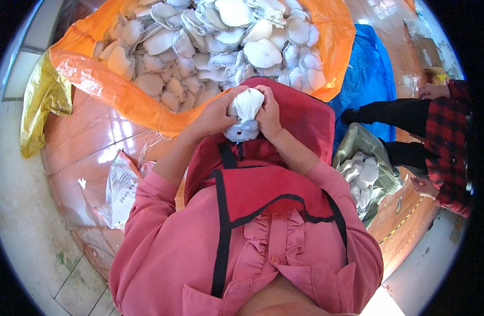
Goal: The person repeatedly picks white sock-like items from a large orange bag and stuffs them into a red fabric pouch on their lap. The person handles the items one at a time, folding and compressing them before placing them into the pouch.
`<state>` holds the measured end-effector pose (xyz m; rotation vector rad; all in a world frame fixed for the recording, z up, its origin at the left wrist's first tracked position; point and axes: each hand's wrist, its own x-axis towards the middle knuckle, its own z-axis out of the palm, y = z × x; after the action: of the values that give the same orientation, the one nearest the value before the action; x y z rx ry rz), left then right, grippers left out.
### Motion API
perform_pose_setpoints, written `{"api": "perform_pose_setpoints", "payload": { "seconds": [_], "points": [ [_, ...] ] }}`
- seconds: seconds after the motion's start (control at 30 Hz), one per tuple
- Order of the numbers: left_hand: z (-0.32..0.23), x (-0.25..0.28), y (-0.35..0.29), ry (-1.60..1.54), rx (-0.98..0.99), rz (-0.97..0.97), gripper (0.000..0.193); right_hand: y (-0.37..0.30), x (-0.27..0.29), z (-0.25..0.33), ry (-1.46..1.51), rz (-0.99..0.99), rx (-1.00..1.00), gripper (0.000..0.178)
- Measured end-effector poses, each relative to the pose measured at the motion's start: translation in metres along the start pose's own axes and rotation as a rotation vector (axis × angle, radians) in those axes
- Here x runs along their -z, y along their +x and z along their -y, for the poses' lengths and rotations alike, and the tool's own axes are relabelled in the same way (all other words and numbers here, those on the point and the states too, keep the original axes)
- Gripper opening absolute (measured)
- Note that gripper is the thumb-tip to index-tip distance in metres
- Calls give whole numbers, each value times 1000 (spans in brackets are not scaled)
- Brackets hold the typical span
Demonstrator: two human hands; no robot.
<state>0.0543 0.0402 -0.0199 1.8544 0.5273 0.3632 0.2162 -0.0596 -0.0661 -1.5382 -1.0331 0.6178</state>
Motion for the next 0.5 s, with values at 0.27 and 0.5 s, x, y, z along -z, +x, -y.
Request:
{"api": "perform_pose_setpoints", "payload": {
  "seconds": [0.27,0.5],
  "points": [
    [30,-10,-9,-727,270,-259,64,-5,30,-13,-129,32,-65,26],
    [27,-25,-20,-720,274,-426,59,-17,23,-13,275,107,-241,33]
  ]
}}
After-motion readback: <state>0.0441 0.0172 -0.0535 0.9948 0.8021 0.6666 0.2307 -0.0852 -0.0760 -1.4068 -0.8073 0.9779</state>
